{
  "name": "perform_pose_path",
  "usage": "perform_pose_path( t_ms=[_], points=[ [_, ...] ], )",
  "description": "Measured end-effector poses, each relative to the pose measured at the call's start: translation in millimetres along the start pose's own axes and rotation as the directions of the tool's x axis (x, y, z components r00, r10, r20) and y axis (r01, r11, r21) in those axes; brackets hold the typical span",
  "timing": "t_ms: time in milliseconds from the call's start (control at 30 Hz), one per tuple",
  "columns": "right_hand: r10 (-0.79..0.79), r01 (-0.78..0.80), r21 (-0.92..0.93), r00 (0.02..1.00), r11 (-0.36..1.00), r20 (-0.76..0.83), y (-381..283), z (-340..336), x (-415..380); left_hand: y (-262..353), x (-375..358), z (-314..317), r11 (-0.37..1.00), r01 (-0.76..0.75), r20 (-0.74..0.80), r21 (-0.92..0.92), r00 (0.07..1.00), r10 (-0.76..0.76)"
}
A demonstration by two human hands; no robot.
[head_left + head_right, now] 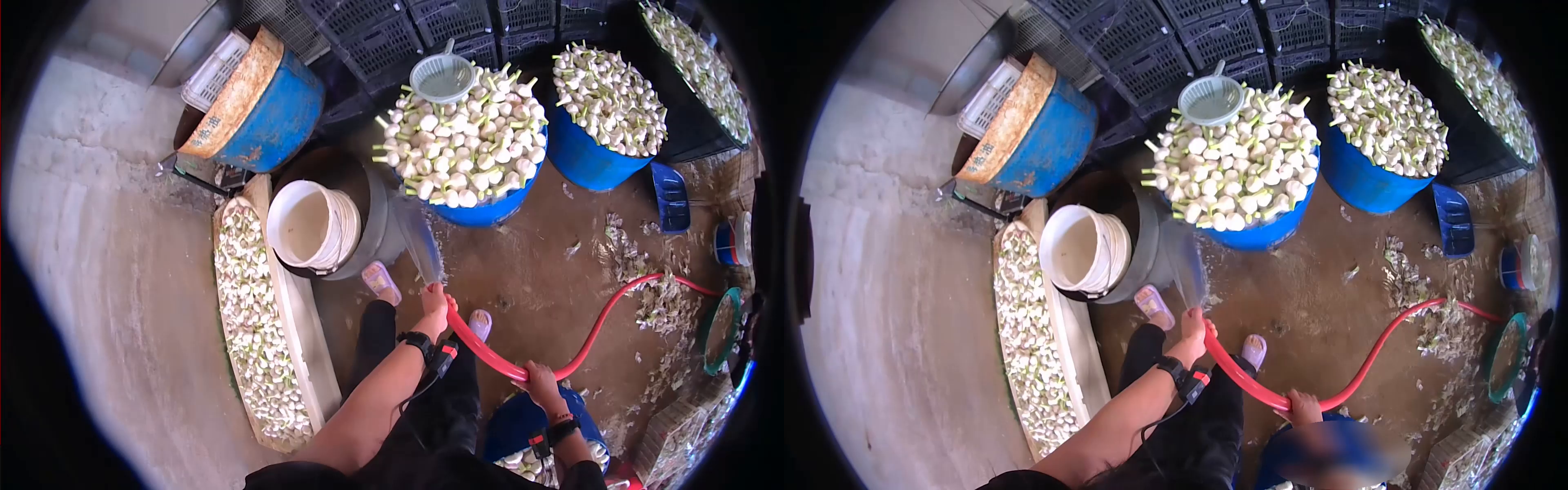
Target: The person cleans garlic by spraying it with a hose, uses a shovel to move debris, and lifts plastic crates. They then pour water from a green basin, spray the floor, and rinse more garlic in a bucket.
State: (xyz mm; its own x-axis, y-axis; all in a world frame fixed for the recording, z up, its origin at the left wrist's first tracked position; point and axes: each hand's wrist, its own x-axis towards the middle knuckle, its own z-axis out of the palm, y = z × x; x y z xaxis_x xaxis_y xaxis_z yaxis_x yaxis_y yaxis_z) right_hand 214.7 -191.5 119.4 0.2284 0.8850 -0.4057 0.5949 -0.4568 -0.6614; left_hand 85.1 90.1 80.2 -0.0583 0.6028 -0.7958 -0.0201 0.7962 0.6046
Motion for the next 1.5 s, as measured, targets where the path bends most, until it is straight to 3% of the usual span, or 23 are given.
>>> perform_pose_path(
  t_ms=[233,333,467,633,833,933,1033,1133,1333,1433,1500],
  points=[
    [-0.032,0.034,0.021,0.995,0.999,-0.095,15.2,17.2,9.6,7.4,14.9,5.9,0.996,-0.028,0.049,0.08,0.999,0.024],
    [-0.097,0.098,-0.006,0.982,0.995,-0.162,14.2,13.6,6.1,3.3,29.8,-7.4,0.996,0.057,0.083,-0.064,0.995,-0.052],
    [-0.079,0.077,-0.024,0.991,0.997,-0.108,4.3,3.6,4.9,-8.3,28.7,-25.9,0.989,0.126,0.011,-0.073,0.992,-0.126],
    [-0.05,0.048,-0.039,0.998,0.998,-0.042,0.0,-1.3,0.9,-4.1,7.9,-25.3,0.992,0.096,-0.05,-0.084,0.994,-0.1],
    [-0.063,0.063,-0.004,0.996,0.998,-0.06,5.5,12.5,28.0,15.0,25.2,-11.9,0.995,0.018,0.024,-0.098,1.0,-0.015],
    [-0.078,0.073,-0.074,0.995,0.995,-0.068,1.4,8.7,34.5,16.0,35.3,-10.7,0.99,-0.025,0.054,-0.139,0.998,0.033],
    [-0.078,0.073,-0.085,0.996,0.994,-0.052,-6.6,1.3,38.6,12.4,53.7,-16.7,0.989,0.093,0.065,-0.111,0.994,-0.087],
    [-0.059,0.057,-0.09,0.998,0.994,-0.021,-11.6,2.0,35.7,0.6,54.8,-30.1,0.953,0.221,0.058,-0.209,0.975,-0.213],
    [0.001,0.01,-0.091,0.994,0.996,0.112,-42.1,-11.4,46.5,-17.7,47.7,-78.7,0.911,0.252,-0.162,-0.326,0.935,-0.317],
    [0.065,-0.03,-0.14,0.966,0.99,0.25,-43.9,6.2,75.3,-40.0,58.2,-113.3,0.924,0.107,-0.451,-0.368,0.848,-0.278],
    [0.031,0.008,-0.158,0.97,0.987,0.242,-35.3,33.5,99.0,-47.9,74.3,-140.0,0.899,0.034,-0.483,-0.437,0.834,-0.267]
  ],
)
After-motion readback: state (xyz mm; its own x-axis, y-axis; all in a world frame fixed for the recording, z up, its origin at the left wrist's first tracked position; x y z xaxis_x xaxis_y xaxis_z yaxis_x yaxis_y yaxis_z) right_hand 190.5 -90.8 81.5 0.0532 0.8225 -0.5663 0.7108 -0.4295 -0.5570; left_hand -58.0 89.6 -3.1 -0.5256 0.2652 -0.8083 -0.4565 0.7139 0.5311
